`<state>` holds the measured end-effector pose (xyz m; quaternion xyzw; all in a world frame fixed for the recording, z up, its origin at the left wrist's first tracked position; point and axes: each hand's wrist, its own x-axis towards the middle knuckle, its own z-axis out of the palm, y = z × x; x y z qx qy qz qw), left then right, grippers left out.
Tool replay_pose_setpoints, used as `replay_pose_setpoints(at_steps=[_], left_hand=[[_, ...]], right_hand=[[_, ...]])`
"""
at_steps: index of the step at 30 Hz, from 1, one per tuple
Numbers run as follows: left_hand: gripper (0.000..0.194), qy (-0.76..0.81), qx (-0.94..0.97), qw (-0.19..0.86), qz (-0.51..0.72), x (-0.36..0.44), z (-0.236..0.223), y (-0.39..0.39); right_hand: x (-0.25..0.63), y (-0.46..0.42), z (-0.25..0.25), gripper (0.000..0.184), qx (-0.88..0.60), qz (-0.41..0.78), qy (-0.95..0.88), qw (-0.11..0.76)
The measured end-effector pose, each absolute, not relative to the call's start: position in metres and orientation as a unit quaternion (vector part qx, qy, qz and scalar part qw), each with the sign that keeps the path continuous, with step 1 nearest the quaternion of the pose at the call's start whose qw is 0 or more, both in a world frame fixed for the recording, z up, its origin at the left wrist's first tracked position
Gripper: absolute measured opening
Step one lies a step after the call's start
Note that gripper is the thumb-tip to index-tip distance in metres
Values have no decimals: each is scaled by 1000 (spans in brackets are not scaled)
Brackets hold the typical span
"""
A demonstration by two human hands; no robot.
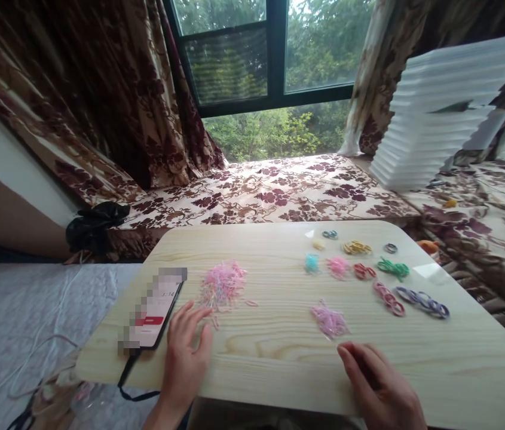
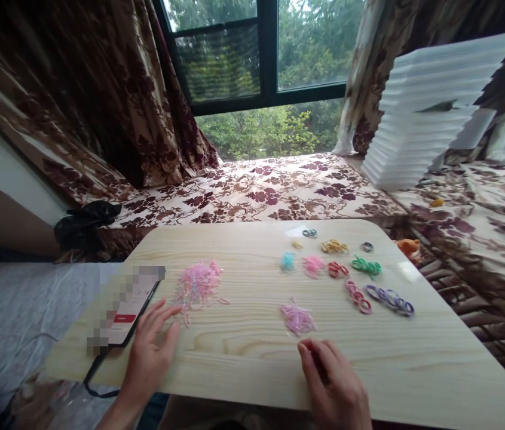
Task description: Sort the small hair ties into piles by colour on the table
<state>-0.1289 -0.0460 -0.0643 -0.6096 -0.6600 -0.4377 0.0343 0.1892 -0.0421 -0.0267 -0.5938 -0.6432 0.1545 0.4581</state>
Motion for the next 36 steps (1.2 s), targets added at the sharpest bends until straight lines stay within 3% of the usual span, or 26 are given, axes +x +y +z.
replay_pose_setpoints(at_steps=[10, 16, 24, 36], left_hand=[[22, -672, -628, 21, -392, -137, -68, -54], [33, -663, -658, 22, -355, -149, -69, -63], [26, -700, -607, -1, -376, -140, -45, -61], [24, -717, -565, 5, -409, -121, -36, -46]], right_hand=[[196, -22, -22, 27, -612, 204, -622, 444], [207, 2, -18, 19, -597, 176, -666, 411], [226, 14, -25, 16, -579, 124, -735, 331], [238, 20, -21, 21, -550, 101, -773, 301]])
